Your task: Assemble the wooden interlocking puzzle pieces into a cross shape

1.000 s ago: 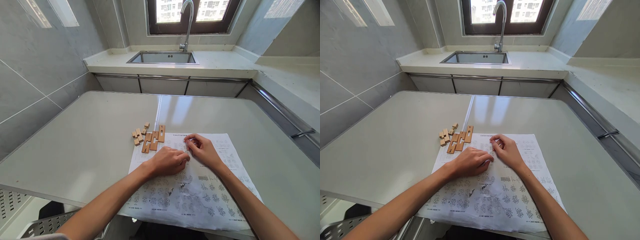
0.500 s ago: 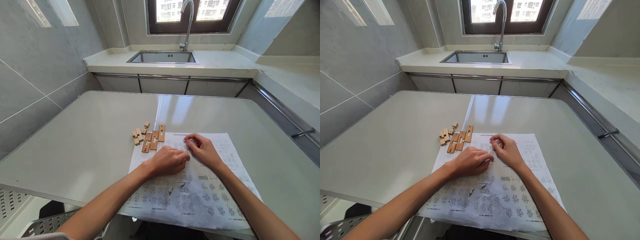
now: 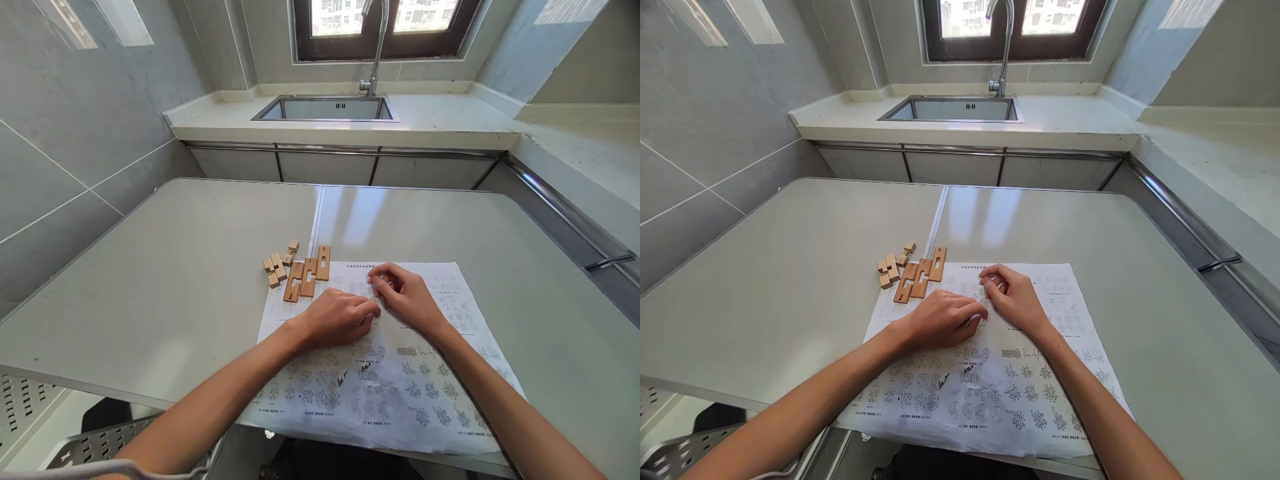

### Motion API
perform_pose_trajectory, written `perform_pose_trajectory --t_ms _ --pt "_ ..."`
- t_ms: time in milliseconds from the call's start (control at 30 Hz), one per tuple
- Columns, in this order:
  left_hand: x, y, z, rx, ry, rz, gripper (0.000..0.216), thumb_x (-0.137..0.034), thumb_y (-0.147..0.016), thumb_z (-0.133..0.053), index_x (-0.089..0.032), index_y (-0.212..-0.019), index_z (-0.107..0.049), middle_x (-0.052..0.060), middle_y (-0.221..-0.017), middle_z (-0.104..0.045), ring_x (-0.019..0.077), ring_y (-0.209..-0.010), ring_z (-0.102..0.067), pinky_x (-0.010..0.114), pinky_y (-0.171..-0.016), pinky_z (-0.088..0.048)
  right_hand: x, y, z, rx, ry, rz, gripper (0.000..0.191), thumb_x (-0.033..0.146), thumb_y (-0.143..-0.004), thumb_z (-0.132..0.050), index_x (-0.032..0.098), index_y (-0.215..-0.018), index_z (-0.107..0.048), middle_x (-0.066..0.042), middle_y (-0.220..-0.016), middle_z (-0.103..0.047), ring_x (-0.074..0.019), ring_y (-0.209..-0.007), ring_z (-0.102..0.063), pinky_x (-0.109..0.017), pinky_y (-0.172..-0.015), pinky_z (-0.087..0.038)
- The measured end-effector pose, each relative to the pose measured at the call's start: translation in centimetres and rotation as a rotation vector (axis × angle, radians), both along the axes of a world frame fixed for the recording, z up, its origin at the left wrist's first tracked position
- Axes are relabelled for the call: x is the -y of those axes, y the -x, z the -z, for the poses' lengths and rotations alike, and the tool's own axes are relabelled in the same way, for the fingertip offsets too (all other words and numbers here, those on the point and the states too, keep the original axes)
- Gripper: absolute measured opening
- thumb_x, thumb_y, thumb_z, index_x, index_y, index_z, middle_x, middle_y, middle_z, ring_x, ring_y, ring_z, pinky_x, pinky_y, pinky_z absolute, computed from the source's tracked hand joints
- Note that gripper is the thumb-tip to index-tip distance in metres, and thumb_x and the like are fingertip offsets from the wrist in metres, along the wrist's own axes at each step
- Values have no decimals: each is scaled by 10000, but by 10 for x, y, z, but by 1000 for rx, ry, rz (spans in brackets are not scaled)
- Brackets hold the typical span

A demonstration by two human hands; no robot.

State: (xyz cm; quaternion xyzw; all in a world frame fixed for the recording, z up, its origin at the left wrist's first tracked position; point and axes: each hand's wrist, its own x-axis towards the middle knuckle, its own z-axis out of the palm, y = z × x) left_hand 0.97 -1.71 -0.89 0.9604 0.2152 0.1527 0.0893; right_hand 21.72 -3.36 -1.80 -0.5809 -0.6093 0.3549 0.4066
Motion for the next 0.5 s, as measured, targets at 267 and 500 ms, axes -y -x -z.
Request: perform_pose_trajectory --t_ms 267,500 --pt "1 0 0 16 -3 5 206 -158 -958 -528 -208 -1037 -711 15 -992 -822 155 -802 -768 254 -658 -528 0 1 -2 -9 12 1 216 411 -939 -626 221 -959 -728 -27 -760 -734 -171 -606 -601 -307 -618 -474" --pt "0 0 0 11 -15 8 206 -166 -968 -523 -208 -1036 -713 8 -985 -824 153 -789 -769 259 -637 -520 0 0 -1 -29 8 1 214 407 -932 -632 222 -970 -732 -33 -785 -744 -174 -614 -611 -305 -619 -482"
